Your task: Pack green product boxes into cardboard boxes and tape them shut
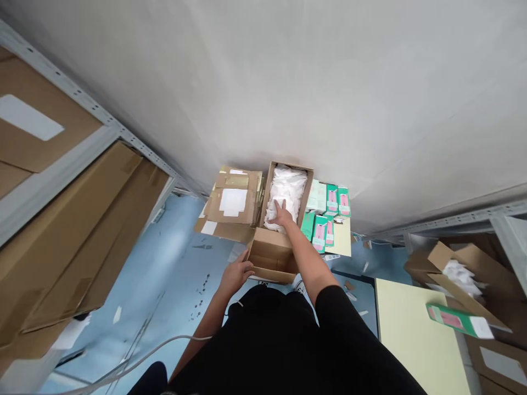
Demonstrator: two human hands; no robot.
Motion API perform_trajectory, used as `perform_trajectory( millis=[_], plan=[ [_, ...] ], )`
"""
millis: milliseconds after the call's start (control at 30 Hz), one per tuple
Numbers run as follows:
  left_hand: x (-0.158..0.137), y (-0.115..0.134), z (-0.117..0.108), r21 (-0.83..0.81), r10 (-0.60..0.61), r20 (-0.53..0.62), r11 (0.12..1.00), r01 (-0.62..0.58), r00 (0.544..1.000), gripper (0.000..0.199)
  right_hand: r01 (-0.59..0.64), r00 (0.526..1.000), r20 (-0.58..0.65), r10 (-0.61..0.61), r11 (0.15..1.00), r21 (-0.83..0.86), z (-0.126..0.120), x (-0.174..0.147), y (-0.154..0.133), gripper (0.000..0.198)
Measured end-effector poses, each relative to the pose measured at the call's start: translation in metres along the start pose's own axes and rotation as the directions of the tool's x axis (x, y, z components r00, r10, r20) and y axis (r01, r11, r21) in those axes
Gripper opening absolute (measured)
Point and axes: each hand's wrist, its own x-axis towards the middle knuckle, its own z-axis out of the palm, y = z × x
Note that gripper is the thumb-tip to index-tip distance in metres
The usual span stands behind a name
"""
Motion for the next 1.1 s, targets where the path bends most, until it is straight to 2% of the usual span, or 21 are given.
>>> perform_trajectory(
  millis=[67, 100, 233, 333, 500, 667, 767, 867, 967, 1033, 1100],
  plan=[
    [-0.004, -0.004, -0.001, -0.022, -0.011, -0.013, 1.0, 0.011, 1.0, 0.011, -0.034, 0.999, 0.041, 0.036, 0.998, -0.044, 0.008, 0.019, -0.007, 0.126],
    [-0.006, -0.007, -0.003, -0.03, -0.014, -0.019, 0.999, 0.013, 1.0, 0.01, -0.047, 0.998, 0.049, 0.051, 0.996, -0.07, 0.01, 0.024, -0.01, 0.121],
    [-0.008, -0.013, -0.01, -0.037, -0.002, -0.056, 0.999, 0.0, 0.998, 0.01, -0.063, 0.997, 0.025, 0.067, 0.989, -0.136, 0.007, 0.025, -0.014, 0.069],
    [-0.007, -0.012, -0.015, -0.017, 0.012, -0.053, 1.0, -0.013, 0.999, 0.009, -0.048, 0.997, -0.073, 0.038, 0.989, -0.139, -0.005, 0.017, -0.015, 0.051],
    [-0.001, -0.004, -0.014, -0.009, 0.073, -0.009, 0.997, -0.073, 0.997, 0.006, 0.019, 0.968, -0.248, -0.035, 0.997, -0.068, -0.026, -0.001, -0.01, 0.039],
    [0.009, 0.001, -0.009, -0.013, 0.12, -0.003, 0.993, -0.12, 0.993, 0.003, 0.016, 0.931, -0.364, -0.013, 1.0, 0.006, -0.037, -0.02, 0.006, 0.03],
    [0.012, 0.001, -0.009, -0.024, 0.167, 0.024, 0.986, -0.166, 0.986, 0.005, 0.016, 0.951, -0.308, -0.023, 1.0, -0.025, -0.031, -0.021, 0.013, 0.033],
    [0.008, -0.004, -0.01, -0.015, 0.196, 0.075, 0.981, -0.196, 0.978, 0.006, 0.007, 0.991, -0.132, -0.016, 0.997, -0.071, -0.015, -0.011, 0.014, 0.041],
    [-0.005, -0.013, -0.007, 0.0, 0.171, 0.069, 0.985, -0.172, 0.983, 0.008, 0.013, 0.999, 0.036, -0.01, 0.995, -0.096, 0.004, -0.002, 0.009, 0.042],
    [-0.015, -0.018, -0.002, 0.005, 0.138, 0.033, 0.99, -0.138, 0.99, 0.008, 0.035, 0.997, 0.075, -0.027, 0.994, -0.104, 0.014, 0.002, 0.005, 0.037],
    [-0.024, -0.02, 0.003, 0.016, 0.108, -0.007, 0.994, -0.108, 0.994, 0.009, 0.053, 0.998, 0.052, -0.047, 0.993, -0.108, 0.017, 0.003, 0.002, 0.034]
  ],
)
